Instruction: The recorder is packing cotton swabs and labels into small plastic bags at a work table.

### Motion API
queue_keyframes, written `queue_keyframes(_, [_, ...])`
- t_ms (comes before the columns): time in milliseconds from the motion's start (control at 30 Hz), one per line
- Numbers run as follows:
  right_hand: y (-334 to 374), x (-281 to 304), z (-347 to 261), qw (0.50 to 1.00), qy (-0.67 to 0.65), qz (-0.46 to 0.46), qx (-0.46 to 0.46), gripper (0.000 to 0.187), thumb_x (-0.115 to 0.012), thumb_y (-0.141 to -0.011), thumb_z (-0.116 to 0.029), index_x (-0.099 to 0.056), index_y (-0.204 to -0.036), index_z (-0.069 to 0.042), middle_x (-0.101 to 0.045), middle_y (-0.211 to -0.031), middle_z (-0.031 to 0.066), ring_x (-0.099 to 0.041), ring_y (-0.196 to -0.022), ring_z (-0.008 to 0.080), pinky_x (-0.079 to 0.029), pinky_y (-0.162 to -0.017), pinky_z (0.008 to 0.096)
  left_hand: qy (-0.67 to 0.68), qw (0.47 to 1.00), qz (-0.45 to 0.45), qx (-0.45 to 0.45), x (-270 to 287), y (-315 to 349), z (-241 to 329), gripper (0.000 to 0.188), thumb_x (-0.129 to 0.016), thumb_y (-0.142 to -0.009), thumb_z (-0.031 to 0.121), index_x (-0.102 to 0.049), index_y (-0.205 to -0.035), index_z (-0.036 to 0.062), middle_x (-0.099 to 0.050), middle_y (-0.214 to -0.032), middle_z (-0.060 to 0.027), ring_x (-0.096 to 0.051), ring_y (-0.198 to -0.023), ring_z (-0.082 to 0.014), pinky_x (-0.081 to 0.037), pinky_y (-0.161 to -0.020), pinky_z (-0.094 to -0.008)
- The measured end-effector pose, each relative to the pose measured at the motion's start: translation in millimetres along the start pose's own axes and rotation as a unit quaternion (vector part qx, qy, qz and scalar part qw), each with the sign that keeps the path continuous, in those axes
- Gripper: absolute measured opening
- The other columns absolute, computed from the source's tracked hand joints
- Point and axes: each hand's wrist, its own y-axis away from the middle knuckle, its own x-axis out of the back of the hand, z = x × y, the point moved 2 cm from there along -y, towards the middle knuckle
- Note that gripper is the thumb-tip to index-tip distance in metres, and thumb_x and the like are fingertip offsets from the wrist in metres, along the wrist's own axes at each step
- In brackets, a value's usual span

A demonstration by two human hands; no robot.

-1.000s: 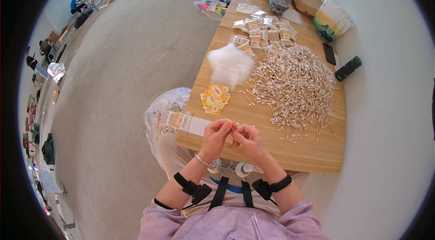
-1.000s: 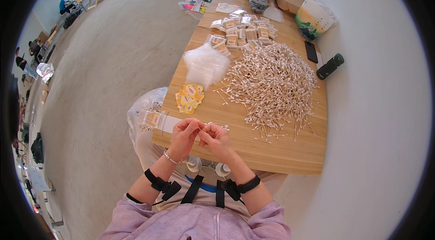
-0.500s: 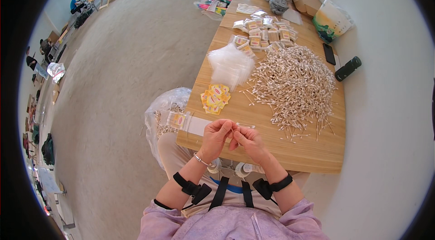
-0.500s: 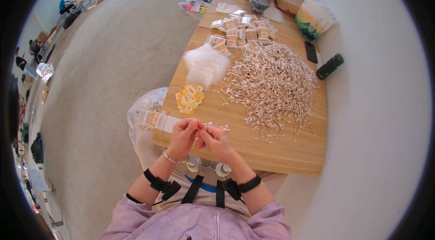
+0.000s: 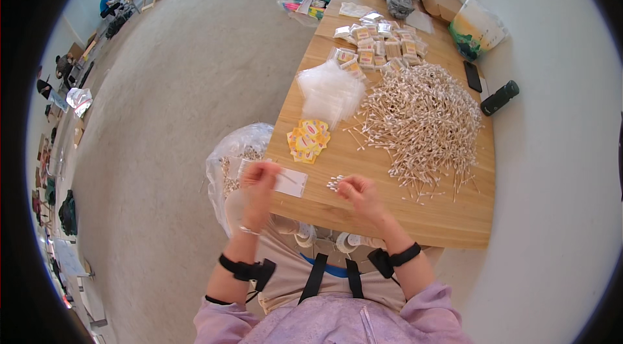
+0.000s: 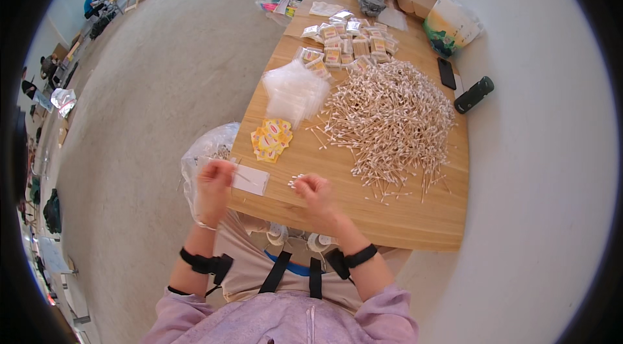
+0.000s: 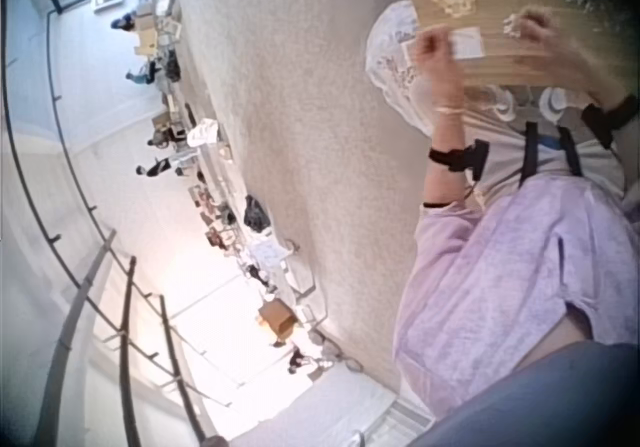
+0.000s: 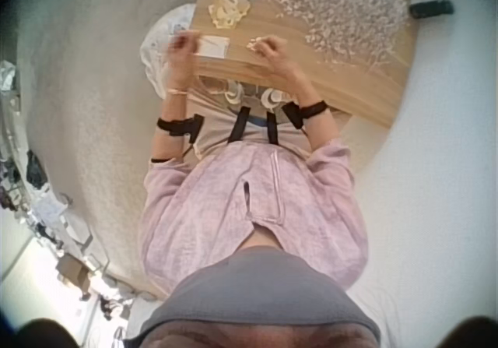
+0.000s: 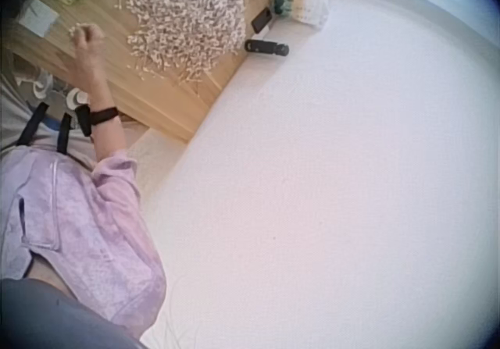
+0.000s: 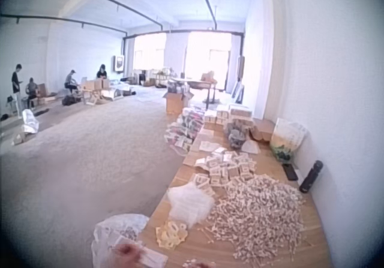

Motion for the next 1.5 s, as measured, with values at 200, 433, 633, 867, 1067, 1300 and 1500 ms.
queue_keyframes(200, [-62, 66, 0, 0.857, 0.427, 0.244, 0.156, 0.021, -0.064, -0.08, -0.019, -0.066, -0.095, -0.005, -0.06, -0.089, 0.0157, -0.06, -0.086, 0.0326, -0.049, -0.075, 0.0398, -0.134, 0.967, 0.206, -0.067, 129, -41, 19, 0.012, -0.062, -0.09, 0.015, -0.065, -0.091, 0.0034, -0.059, -0.073, 0.0017, -0.047, -0.059, -0.0044, -0.039, -0.051, -0.0197])
queue_keyframes(433, [-92, 57, -5, 0.837, 0.493, 0.235, 0.029, 0.014, -0.066, -0.078, -0.019, -0.064, -0.086, -0.007, -0.058, -0.098, 0.0133, -0.059, -0.085, 0.0321, -0.049, -0.075, 0.0413, -0.292, 0.923, 0.245, 0.053, 189, -50, -25, 0.038, -0.061, -0.089, 0.013, -0.052, -0.122, -0.0022, -0.057, -0.112, -0.0096, -0.056, -0.097, -0.015, -0.048, -0.084, -0.0258])
queue_keyframes(633, [-72, 71, 9, 0.851, 0.466, 0.213, 0.117, 0.004, -0.065, -0.076, -0.012, -0.063, -0.078, -0.009, -0.058, -0.092, 0.0115, -0.058, -0.083, 0.0317, -0.047, -0.072, 0.0423, -0.246, 0.937, 0.213, -0.132, 87, -43, -24, 0.038, -0.054, -0.09, 0.007, -0.047, -0.126, -0.0024, -0.054, -0.123, -0.0127, -0.052, -0.111, -0.0203, -0.045, -0.092, -0.0306])
queue_keyframes(867, [-32, 49, 18, 0.847, 0.475, 0.144, 0.191, 0.005, -0.062, -0.077, -0.008, -0.065, -0.08, -0.009, -0.057, -0.089, 0.0107, -0.053, -0.086, 0.0294, -0.045, -0.076, 0.0397, -0.087, 0.992, -0.096, 0.004, -58, 1, -90, 0.036, -0.051, -0.093, 0.009, -0.048, -0.127, -0.002, -0.054, -0.126, -0.0147, -0.051, -0.117, -0.0203, -0.039, -0.1, -0.031])
queue_keyframes(1067, [-12, 45, 35, 0.899, 0.29, 0.275, 0.18, 0.023, -0.055, -0.084, -0.006, -0.059, -0.106, -0.003, -0.053, -0.114, 0.0158, -0.049, -0.108, 0.0336, -0.039, -0.094, 0.0388, -0.025, 0.994, -0.094, 0.043, -95, 6, -117, 0.041, -0.042, -0.098, 0.02, -0.044, -0.132, -0.0032, -0.05, -0.132, -0.0159, -0.046, -0.123, -0.0208, -0.034, -0.103, -0.0298])
queue_keyframes(1300, [-12, 11, 40, 0.938, 0.182, 0.233, 0.182, 0.056, -0.047, -0.089, -0.011, -0.029, -0.139, 0.005, -0.024, -0.148, 0.0204, -0.021, -0.139, 0.0324, -0.018, -0.113, 0.0391, 0.031, 0.991, -0.12, 0.059, -104, 11, -123, 0.051, -0.035, -0.101, 0.034, -0.039, -0.136, -0.0027, -0.043, -0.139, -0.0157, -0.038, -0.13, -0.0213, -0.028, -0.107, -0.0312])
queue_keyframes(1500, [1, -4, 44, 0.759, 0.644, 0.032, 0.094, 0.081, -0.055, -0.084, -0.044, -0.024, -0.142, 0.004, -0.018, -0.15, 0.0225, -0.011, -0.141, 0.0357, -0.01, -0.114, 0.0482, 0.148, 0.975, -0.123, 0.111, -93, 8, -129, 0.061, -0.036, -0.099, 0.043, -0.033, -0.139, -0.0025, -0.035, -0.144, -0.0157, -0.03, -0.136, -0.024, -0.021, -0.112, -0.0346])
